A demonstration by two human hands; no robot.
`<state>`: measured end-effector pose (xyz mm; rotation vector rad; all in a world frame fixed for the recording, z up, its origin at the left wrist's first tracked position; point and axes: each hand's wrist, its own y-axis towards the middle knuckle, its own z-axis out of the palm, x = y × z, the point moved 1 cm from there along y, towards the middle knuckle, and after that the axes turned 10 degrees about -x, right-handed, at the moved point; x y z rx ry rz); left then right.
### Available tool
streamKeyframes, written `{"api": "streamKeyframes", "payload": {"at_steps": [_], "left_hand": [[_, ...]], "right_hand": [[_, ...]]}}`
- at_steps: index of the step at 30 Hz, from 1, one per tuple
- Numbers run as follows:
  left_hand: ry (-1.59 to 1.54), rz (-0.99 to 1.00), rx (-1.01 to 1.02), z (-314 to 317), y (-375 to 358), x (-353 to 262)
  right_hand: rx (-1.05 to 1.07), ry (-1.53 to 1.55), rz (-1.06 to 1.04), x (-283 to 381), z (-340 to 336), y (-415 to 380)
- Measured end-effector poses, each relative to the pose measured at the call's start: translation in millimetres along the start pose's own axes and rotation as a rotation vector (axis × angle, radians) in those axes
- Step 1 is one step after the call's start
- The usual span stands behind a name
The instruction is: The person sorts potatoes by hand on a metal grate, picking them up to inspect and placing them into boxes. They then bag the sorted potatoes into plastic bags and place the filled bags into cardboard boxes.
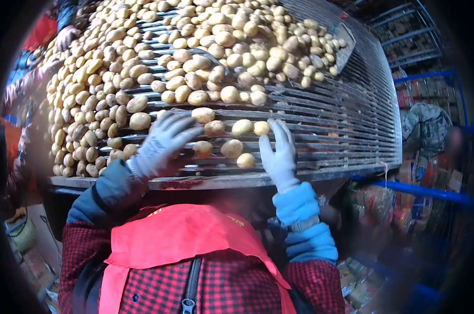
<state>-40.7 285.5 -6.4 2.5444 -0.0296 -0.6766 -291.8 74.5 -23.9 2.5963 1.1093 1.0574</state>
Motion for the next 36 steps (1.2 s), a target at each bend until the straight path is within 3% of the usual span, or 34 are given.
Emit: {"api": "streamKeyframes", "payload": {"at_steps": [3,5,6,7,8,9,11,14,15,17,21,24,28,30,31,32,34,35,36], "left_hand": [[0.045,0.214,0.227,28,33,-27],[0.098,0.267,0.234,48,38,-19],[0.05,0.178,0.317,40,36,-15],[0.024,0.187,0.246,56,21,7],[0.058,0.169,0.256,46,15,13],[0.093,0.151,0.272,36,6,16],[0.107,0.111,0.246,18,-11,30],[0.062,0.048,0.203,-8,-13,41],[0.04,0.041,0.169,-15,-11,45],[0.11,0.067,-0.048,-21,8,54],[0.298,-0.103,-0.252,-15,59,77],[0.391,-0.181,-0.237,2,102,113],[0.447,-0.357,-0.081,28,149,148],[0.223,-0.555,0.192,29,170,165],[0.335,-0.552,0.179,36,172,181],[0.253,-0.56,0.275,69,167,239],[0.335,-0.57,0.345,72,181,233],[0.389,-0.581,0.366,71,185,234],[0.427,-0.583,0.388,73,191,233]], "right_hand": [[-0.036,-0.097,0.03,-31,24,5],[0.088,-0.081,0.102,-8,35,-2],[0.14,-0.08,0.069,5,37,-8],[0.192,-0.077,0.035,14,37,-14],[0.244,0.104,0.031,24,33,-13],[0.438,0.274,0.184,33,24,-11],[0.437,0.303,0.089,33,19,-2],[0.09,0.333,0.072,0,38,29],[-0.019,0.191,-0.011,-6,41,44],[-0.137,0.045,-0.103,-27,59,65],[-0.109,-0.234,-0.089,-38,91,57],[-0.076,-0.3,-0.078,-41,94,53],[-0.145,-0.247,-0.168,-34,94,57],[-0.23,-0.178,-0.29,-15,85,68],[-0.126,-0.061,-0.176,-18,82,71],[-0.148,-0.173,-0.125,-6,71,70],[-0.269,-0.133,-0.121,-21,93,56],[-0.115,-0.16,-0.04,-20,87,58],[-0.115,-0.13,-0.011,-31,100,51]]}}
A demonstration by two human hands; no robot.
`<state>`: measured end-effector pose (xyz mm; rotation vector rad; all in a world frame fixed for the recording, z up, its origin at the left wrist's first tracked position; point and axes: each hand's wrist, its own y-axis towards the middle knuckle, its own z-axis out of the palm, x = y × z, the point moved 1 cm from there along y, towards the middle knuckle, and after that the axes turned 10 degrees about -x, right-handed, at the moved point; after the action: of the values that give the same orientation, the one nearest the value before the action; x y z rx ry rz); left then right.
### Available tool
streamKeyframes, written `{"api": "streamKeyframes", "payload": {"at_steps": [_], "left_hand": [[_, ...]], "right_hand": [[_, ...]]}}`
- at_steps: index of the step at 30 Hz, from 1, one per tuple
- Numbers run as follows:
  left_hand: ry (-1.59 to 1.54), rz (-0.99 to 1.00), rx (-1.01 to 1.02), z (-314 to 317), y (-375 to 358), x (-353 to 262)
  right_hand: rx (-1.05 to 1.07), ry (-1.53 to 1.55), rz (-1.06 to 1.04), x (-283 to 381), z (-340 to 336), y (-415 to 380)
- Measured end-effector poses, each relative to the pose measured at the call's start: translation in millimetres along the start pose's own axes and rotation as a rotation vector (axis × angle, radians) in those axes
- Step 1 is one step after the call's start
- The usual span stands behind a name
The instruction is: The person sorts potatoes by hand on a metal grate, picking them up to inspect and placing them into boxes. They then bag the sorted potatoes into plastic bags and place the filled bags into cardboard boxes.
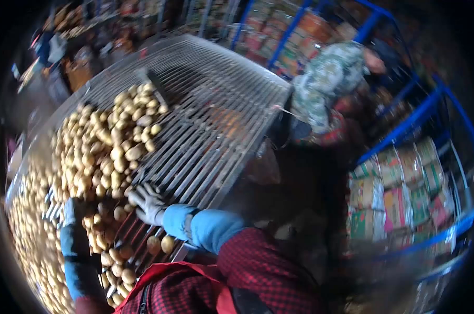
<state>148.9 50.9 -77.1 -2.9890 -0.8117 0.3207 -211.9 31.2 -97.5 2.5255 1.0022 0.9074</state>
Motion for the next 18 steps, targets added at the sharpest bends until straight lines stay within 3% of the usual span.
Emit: {"api": "streamKeyframes", "payload": {"at_steps": [3,7,8,9,10,11,12,13,14,15,17,18], "left_hand": [[0.069,-0.028,0.03,-8,-2,-10],[0.011,-0.045,0.038,-49,-42,-46],[-0.127,0.067,-0.091,-66,-70,-57],[-0.258,0.058,-0.133,-77,-91,-69],[-0.154,0.263,-0.32,-72,-99,-73],[-0.308,0.367,-0.368,-73,-115,-85],[-0.421,0.563,-0.527,-70,-132,-97],[-0.448,0.62,-0.349,-85,-152,-118],[-0.385,0.685,-0.395,-67,-158,-127],[-0.429,0.724,-0.314,-78,-176,-141],[-0.282,0.78,-0.28,-61,-192,-152],[-0.301,0.82,-0.288,-54,-195,-154]], "right_hand": [[-0.015,0.039,0.023,7,-14,1],[-0.163,0.202,-0.161,9,-36,20],[0.034,0.324,-0.057,11,-44,30],[0.076,0.271,0.054,9,-40,30],[-0.073,0.283,0.031,5,-22,22],[-0.237,0.292,0.019,0,-6,19],[-0.223,0.332,-0.029,10,-13,21],[-0.215,0.362,-0.069,22,-23,20],[-0.206,0.367,-0.155,29,-23,15],[-0.191,0.459,-0.155,41,-31,12],[0.057,0.683,0.153,38,-23,-12],[-0.022,1.06,0.304,39,-23,-25]]}}
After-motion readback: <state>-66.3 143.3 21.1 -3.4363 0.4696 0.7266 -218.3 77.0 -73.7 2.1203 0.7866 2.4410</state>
